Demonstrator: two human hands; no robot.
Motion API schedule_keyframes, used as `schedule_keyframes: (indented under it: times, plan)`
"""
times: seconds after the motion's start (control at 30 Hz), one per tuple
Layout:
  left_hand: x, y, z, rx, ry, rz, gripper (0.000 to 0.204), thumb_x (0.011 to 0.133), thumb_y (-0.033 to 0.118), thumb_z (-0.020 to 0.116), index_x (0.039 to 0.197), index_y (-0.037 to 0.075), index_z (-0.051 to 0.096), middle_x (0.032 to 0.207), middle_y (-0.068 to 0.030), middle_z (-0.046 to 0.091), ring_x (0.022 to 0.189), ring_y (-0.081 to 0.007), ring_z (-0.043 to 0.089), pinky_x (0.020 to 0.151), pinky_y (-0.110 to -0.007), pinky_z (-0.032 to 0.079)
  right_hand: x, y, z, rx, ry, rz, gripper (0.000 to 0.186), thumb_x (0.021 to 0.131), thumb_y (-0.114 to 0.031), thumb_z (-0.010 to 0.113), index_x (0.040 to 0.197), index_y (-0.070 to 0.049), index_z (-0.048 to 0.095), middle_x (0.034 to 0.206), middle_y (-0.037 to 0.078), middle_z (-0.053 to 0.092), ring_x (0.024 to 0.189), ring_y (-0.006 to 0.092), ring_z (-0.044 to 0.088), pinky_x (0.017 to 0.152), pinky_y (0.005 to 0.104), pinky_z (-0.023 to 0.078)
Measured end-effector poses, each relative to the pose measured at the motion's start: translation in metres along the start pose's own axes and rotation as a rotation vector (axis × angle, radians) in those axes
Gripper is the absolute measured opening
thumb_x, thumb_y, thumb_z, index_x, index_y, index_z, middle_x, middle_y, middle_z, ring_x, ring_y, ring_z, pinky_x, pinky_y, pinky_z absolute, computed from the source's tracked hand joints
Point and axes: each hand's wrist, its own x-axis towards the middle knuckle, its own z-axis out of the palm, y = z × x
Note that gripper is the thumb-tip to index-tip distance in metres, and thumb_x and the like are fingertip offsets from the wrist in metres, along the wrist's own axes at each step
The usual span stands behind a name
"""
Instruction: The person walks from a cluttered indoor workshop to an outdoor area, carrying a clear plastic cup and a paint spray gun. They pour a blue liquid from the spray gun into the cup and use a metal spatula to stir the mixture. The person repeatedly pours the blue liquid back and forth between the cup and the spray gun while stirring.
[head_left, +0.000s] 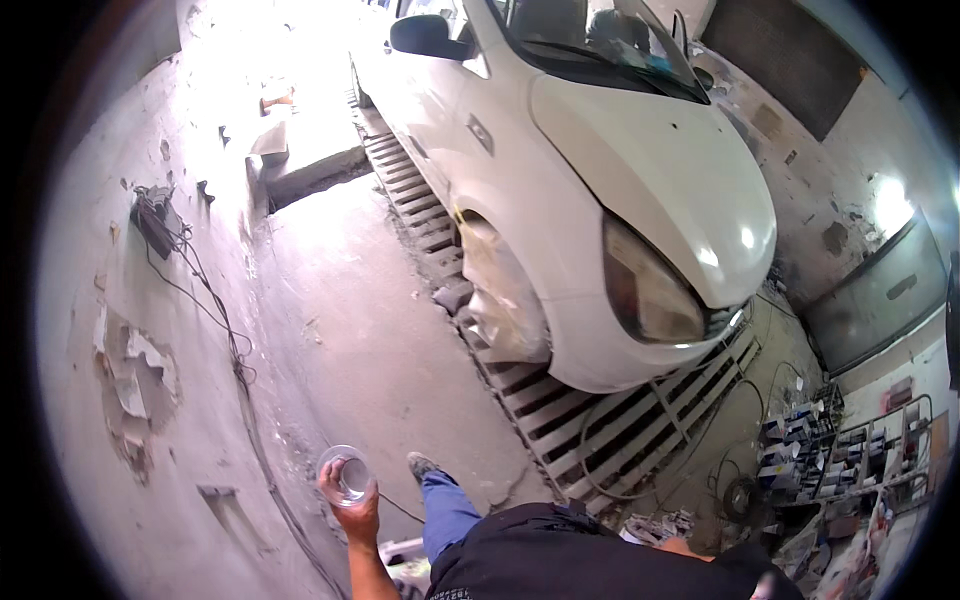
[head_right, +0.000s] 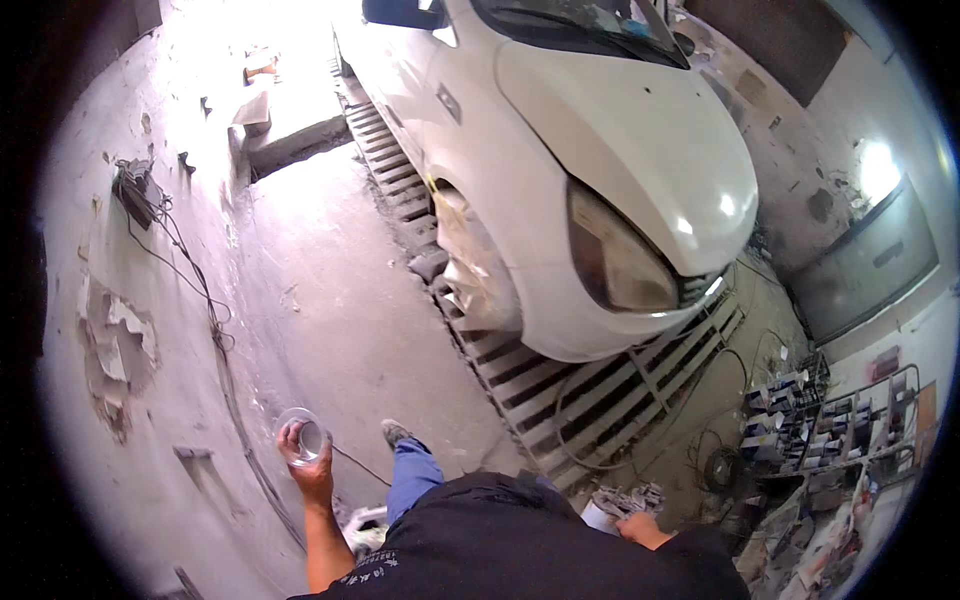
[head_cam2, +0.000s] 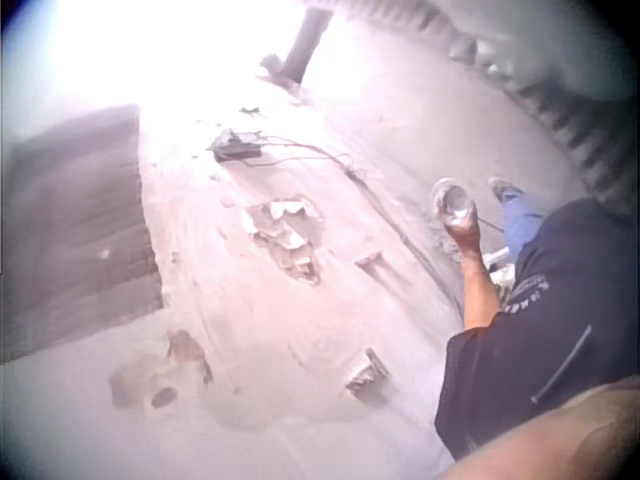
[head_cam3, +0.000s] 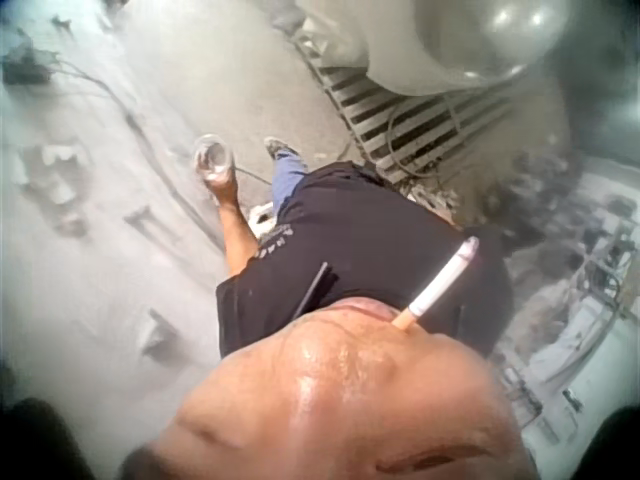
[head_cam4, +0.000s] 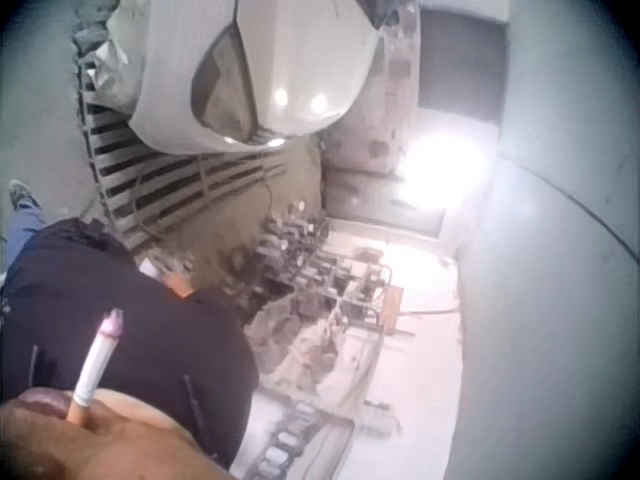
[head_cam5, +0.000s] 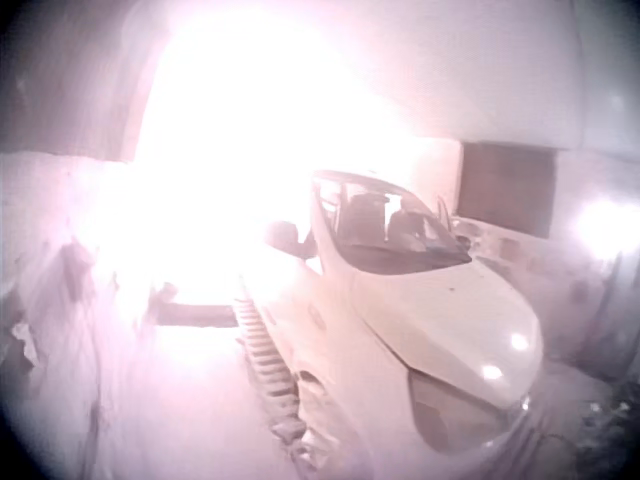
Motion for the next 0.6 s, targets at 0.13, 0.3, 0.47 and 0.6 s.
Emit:
schedule_keyframes:
  times: [0.13, 0.3, 0.47, 0.6]
  plan:
    - [0.114, -0.020, -0.027, 0.065, -0.007, 0.050, 0.080, 0.070, 0.003, 0.075, 0.137, -0.001, 0.032, 0.127, -0.0152, 0.047, 0.122, -0.0268, 0.046, 0.106, -0.040, 0.036, -0.018, -0.090, -0.024, -0.014, 0.054, -0.038, 0.056, 0.075, -0.050, 0.062, 0.095, 0.001, 0.070, 0.102, 0.024, 0.067, 0.099, 0.0380, 0.064, 0.084, 0.0433, 0.050]
    - [0.233, -0.024, -0.061, 0.099, -0.041, 0.058, 0.079, 0.070, 0.003, 0.074, 0.137, -0.001, 0.032, 0.127, -0.0147, 0.047, 0.122, -0.0263, 0.046, 0.106, -0.038, 0.034, -0.051, -0.236, -0.062, 0.002, 0.008, -0.086, 0.054, 0.076, -0.049, 0.063, 0.091, 0.002, 0.070, 0.098, 0.023, 0.068, 0.095, 0.0373, 0.065, 0.082, 0.0433, 0.051]
    - [0.355, -0.063, -0.061, 0.021, -0.050, 0.006, 0.077, 0.072, 0.004, 0.076, 0.136, -0.001, 0.033, 0.127, -0.0130, 0.046, 0.123, -0.0253, 0.044, 0.106, -0.038, 0.034, -0.089, -0.430, -0.138, 0.065, -0.106, -0.012, 0.054, 0.076, -0.046, 0.065, 0.099, 0.002, 0.070, 0.103, 0.022, 0.068, 0.099, 0.0354, 0.066, 0.084, 0.0424, 0.052]
    - [0.465, -0.105, -0.056, 0.125, -0.072, 0.064, 0.077, 0.072, 0.003, 0.075, 0.136, -0.001, 0.033, 0.127, -0.0129, 0.046, 0.122, -0.0257, 0.044, 0.106, -0.038, 0.034, -0.066, -0.536, -0.154, 0.041, -0.063, -0.039, 0.059, 0.077, -0.048, 0.065, 0.108, 0.002, 0.067, 0.116, 0.023, 0.064, 0.110, 0.0359, 0.061, 0.092, 0.0418, 0.049]
